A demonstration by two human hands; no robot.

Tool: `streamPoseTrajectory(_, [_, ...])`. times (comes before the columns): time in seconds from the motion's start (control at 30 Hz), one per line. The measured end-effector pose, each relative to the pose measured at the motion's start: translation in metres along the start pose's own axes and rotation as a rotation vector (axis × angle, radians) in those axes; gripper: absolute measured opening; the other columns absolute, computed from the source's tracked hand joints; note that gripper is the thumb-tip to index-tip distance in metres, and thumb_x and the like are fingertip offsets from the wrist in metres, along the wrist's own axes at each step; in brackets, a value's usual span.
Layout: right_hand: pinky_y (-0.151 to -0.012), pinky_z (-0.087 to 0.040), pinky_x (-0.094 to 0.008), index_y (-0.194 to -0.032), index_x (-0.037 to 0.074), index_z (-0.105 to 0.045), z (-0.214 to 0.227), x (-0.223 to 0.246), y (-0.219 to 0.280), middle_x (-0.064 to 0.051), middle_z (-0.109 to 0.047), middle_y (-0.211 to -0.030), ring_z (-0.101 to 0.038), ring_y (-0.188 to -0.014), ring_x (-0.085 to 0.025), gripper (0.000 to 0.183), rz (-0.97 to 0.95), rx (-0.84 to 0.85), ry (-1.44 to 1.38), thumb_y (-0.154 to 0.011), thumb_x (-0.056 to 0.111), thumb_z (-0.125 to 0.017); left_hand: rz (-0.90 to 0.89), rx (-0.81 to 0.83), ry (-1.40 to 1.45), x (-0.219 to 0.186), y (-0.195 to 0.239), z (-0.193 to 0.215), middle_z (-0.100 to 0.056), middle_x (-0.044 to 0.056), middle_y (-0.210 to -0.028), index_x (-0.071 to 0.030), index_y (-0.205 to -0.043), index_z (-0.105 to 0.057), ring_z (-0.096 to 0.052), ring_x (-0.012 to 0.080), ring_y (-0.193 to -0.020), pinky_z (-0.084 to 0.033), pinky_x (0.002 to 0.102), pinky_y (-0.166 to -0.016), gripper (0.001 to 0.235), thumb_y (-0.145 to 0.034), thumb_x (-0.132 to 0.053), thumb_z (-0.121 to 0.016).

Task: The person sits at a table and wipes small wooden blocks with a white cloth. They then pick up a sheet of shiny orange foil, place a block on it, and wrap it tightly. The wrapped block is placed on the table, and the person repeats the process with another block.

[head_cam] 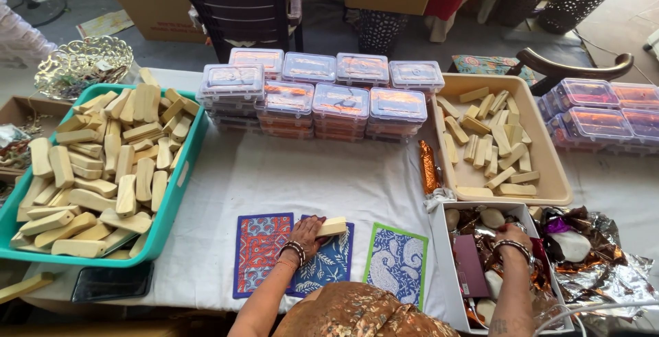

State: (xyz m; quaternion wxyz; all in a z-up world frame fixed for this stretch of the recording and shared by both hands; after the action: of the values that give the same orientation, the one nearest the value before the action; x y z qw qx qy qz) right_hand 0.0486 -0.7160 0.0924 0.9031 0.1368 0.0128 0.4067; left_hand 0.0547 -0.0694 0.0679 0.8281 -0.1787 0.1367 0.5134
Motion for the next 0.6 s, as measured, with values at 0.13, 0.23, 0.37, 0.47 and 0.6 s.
streamPoseTrajectory(0.13, [-0.101,-0.055,-0.046,-0.132,0.022,-0.073,0.005,-0.005,0.018,-0.015,-0.074,-0.129,-0.071,-0.117,-0.034,0.057,-0.092,0.100,-0.027,-0.081,0.044,-0.086,-0.005,0.005,0.002,0.001,-0.002,-0.002,-0.053,0.017,-0.145,-0.012,-0.148,-0.044,-0.047,0.0337,-0.136,-0.033,0.049,-0.114,0.065,-0.091,-0.031,-0.069])
streamPoseTrajectory(0.23, [-0.102,-0.056,-0.046,-0.127,0.028,-0.077,0.025,0.015,0.047,-0.008,-0.072,-0.132,-0.069,-0.120,-0.031,0.049,-0.104,0.165,0.066,-0.085,0.052,-0.080,0.000,0.011,-0.002,0.001,0.000,-0.003,-0.052,0.017,-0.145,-0.013,-0.148,-0.044,-0.048,0.0336,-0.136,-0.033,0.049,-0.114,0.065,-0.090,-0.030,-0.069])
streamPoseTrajectory(0.37, [-0.101,-0.058,-0.045,-0.123,0.030,-0.081,0.010,0.010,0.032,-0.006,-0.077,-0.129,-0.073,-0.117,-0.028,0.041,-0.041,0.160,0.074,-0.086,0.048,-0.078,0.000,0.010,-0.008,0.000,0.000,-0.001,-0.052,0.017,-0.145,-0.012,-0.147,-0.044,-0.048,0.0341,-0.136,-0.035,0.049,-0.113,0.065,-0.090,-0.030,-0.069])
streamPoseTrajectory(0.47, [-0.100,-0.056,-0.048,-0.126,0.024,-0.077,0.007,0.002,0.023,-0.012,-0.075,-0.130,-0.071,-0.118,-0.033,0.042,-0.056,0.095,0.034,-0.092,0.049,-0.073,-0.001,0.019,-0.024,0.002,0.000,-0.004,-0.051,0.018,-0.146,-0.012,-0.146,-0.045,-0.048,0.0355,-0.135,-0.035,0.050,-0.112,0.064,-0.090,-0.030,-0.069])
streamPoseTrajectory(0.6, [-0.097,-0.056,-0.051,-0.128,0.014,-0.075,0.016,-0.016,0.011,-0.021,-0.070,-0.132,-0.068,-0.120,-0.041,0.046,-0.108,-0.048,0.112,-0.094,0.044,-0.071,0.007,0.017,-0.017,-0.001,-0.001,0.001,-0.052,0.018,-0.145,-0.013,-0.146,-0.045,-0.049,0.0361,-0.133,-0.035,0.050,-0.112,0.065,-0.089,-0.030,-0.070])
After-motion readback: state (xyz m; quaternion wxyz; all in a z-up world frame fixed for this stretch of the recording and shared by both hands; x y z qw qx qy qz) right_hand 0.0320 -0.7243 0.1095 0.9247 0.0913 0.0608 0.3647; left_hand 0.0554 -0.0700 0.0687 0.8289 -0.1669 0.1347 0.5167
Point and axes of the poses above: each hand's wrist, its own y-axis away from the middle knuckle, its own z-axis out of the back of the hand, x = y × z, the point moved 9 cm from there along -y, towards the middle knuckle
